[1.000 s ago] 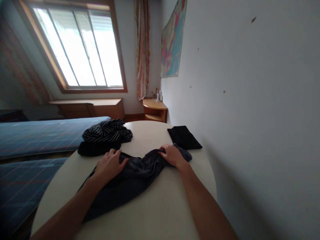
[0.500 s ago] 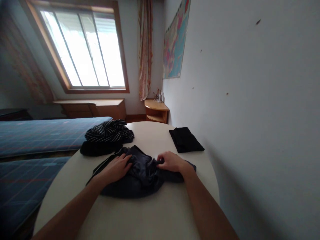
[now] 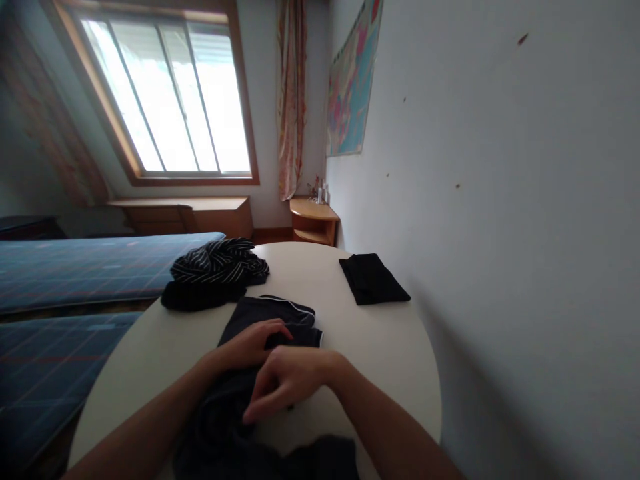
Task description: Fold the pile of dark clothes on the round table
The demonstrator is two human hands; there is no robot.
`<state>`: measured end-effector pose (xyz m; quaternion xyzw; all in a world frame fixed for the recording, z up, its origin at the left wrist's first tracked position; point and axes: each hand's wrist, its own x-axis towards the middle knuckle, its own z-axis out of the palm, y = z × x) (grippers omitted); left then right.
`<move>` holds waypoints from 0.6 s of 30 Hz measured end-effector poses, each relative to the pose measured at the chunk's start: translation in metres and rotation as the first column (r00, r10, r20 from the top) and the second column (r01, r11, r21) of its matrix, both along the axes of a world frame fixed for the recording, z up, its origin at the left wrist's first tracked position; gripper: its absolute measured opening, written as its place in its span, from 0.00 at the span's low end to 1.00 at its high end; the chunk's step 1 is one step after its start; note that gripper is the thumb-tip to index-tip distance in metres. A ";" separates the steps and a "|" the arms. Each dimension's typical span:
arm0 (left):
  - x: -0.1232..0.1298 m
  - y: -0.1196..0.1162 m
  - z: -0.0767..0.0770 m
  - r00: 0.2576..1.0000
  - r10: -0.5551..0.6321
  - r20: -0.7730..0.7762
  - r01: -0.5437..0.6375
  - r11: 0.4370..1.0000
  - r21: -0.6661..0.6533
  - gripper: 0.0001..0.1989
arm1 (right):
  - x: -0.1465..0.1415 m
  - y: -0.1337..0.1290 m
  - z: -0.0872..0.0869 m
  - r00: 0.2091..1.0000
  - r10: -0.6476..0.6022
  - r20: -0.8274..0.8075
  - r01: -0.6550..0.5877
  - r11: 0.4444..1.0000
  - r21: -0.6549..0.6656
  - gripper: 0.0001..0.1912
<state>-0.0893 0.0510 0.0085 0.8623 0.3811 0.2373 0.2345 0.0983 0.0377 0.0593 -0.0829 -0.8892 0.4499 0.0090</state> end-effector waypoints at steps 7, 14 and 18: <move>0.011 -0.014 0.019 0.959 0.022 0.283 0.044 0.973 -0.226 0.14 | 0.059 0.077 -0.020 0.516 -0.709 -0.481 0.807 0.591 -0.006 0.14; 0.001 -0.010 0.031 0.488 0.381 0.785 0.162 0.844 -0.511 0.14 | 0.057 0.084 -0.043 0.620 -0.605 -0.500 0.682 0.730 -0.038 0.22; 0.001 -0.007 0.036 0.357 0.504 0.786 0.111 0.813 -0.572 0.17 | 0.028 0.066 -0.047 0.722 -0.467 -0.511 0.536 0.844 -0.013 0.17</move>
